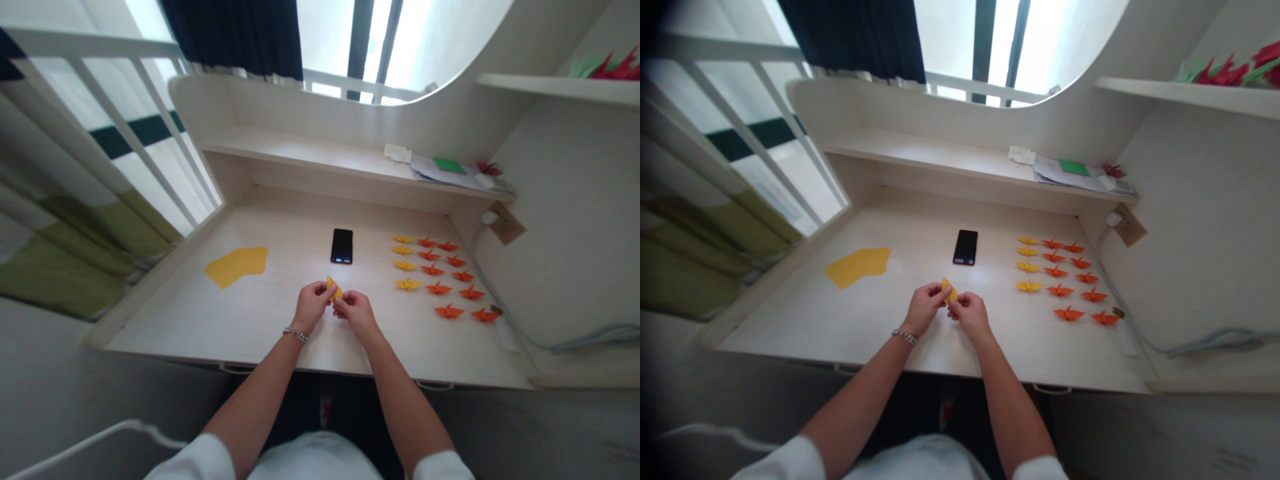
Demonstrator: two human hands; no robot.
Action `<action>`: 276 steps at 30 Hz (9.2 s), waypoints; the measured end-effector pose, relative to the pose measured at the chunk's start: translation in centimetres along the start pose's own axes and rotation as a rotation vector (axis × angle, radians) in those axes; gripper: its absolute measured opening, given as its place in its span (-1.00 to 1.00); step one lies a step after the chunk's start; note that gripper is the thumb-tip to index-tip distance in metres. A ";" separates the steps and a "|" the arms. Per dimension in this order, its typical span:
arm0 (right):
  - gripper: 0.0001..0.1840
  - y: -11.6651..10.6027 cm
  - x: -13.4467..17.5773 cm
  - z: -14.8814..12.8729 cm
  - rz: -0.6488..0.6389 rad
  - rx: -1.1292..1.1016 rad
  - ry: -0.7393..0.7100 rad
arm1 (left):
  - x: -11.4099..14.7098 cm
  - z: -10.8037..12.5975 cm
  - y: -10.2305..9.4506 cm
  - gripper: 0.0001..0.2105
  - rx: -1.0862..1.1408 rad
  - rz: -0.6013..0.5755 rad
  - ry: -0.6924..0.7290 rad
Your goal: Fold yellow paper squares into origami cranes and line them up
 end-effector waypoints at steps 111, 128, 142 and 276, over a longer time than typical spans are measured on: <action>-0.84 -0.7 1.2 -4.9 -0.058 -0.124 0.010 | 1.6 2.9 1.2 -0.91 0.159 -0.232 -0.062; -0.79 -0.7 1.3 -5.1 0.006 -0.021 -0.018 | 1.7 3.0 0.4 -0.87 0.145 -0.192 -0.076; -0.80 -0.6 1.2 -5.3 0.004 0.063 -0.113 | 1.8 3.0 0.1 -0.72 0.081 -0.123 -0.082; -0.82 -0.3 3.2 -7.3 -0.080 0.177 -0.192 | 3.8 6.2 0.6 -0.88 -0.050 -0.250 0.064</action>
Point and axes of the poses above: each hand's wrist, its own x-axis away from the middle knuckle, its own y-axis out of the palm, z = x × y, the point moved 8 cm from there along -x, towards the middle knuckle, and after that the axes turned 3 degrees about -z, right-handed, at the moved point
